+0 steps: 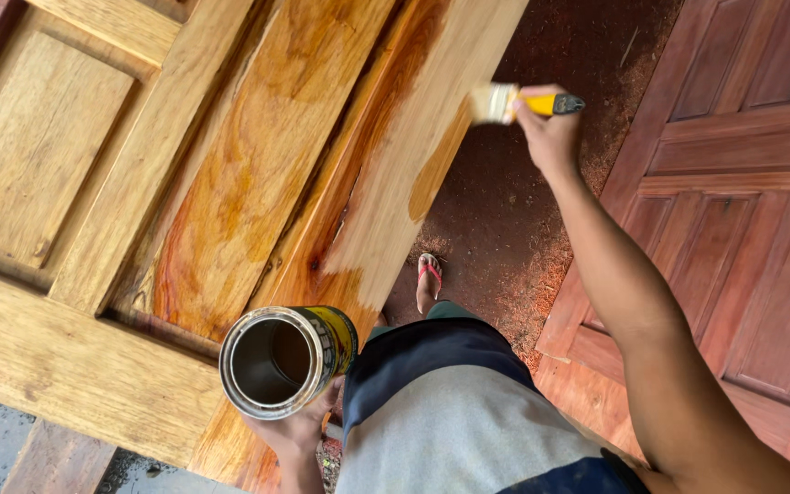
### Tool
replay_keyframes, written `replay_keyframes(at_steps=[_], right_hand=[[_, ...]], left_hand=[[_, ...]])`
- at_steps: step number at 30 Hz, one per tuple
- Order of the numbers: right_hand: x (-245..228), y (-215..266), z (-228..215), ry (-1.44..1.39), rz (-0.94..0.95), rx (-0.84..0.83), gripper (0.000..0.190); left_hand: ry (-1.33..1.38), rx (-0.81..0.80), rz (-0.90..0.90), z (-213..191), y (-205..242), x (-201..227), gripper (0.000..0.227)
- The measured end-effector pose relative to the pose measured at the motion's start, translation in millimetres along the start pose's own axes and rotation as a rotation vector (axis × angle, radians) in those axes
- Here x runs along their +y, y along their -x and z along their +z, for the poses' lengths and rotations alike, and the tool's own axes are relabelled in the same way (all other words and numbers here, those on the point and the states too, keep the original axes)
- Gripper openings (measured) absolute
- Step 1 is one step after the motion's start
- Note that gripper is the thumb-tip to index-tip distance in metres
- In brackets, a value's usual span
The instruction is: The person applies a liquid coating to a wooden door using a brush. They move the brush along the panels and flat surfaces of the door, periodically dipping the brush into a can of coating.
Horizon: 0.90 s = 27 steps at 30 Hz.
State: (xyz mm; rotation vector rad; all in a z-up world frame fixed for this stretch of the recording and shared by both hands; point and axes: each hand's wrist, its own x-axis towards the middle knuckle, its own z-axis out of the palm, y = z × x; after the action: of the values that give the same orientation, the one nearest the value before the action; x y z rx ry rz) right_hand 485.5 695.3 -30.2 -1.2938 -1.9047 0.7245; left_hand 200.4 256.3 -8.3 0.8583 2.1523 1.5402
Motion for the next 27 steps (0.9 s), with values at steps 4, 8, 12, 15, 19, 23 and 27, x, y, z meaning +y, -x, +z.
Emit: replay_keyframes(at_steps=[4,8,12,15,19,23,27], right_hand=[[-5.9,36.3,10.1,0.009,-0.132,-0.205,0.024],[-6.7,18.2,-1.3,0.111,-0.030,-0.312,0.015],[58.4,-74.5,-11.2,-0.066,0.029,0.062,0.017],[31.1,-53.4,-8.2,0.025,-0.160,0.072,0.014],[-63.7,90.1,4.3,-0.003,-0.157,-0.274,0.024],[-53.5,94.9,11.6,-0.206,-0.237,-0.365,0.018],[-9.0,23.6,-4.0,0.056,-0.181,0.023,0.014]], left_hand=[[-0.128,-0.020,-0.010,9.9,-5.4,6.4,0.118],[-0.295,0.073,0.088,20.1,-11.7,17.2,0.119],[-0.179,0.010,0.097,29.3,-14.4,36.5,0.122],[-0.172,0.040,0.040,31.3,-9.8,32.7,0.123],[-0.113,-0.014,0.046,35.0,-12.7,31.3,0.122],[0.115,-0.125,-0.165,33.2,-6.1,18.4,0.125],[0.005,-0.038,-0.055,34.9,-14.3,28.6,0.121]])
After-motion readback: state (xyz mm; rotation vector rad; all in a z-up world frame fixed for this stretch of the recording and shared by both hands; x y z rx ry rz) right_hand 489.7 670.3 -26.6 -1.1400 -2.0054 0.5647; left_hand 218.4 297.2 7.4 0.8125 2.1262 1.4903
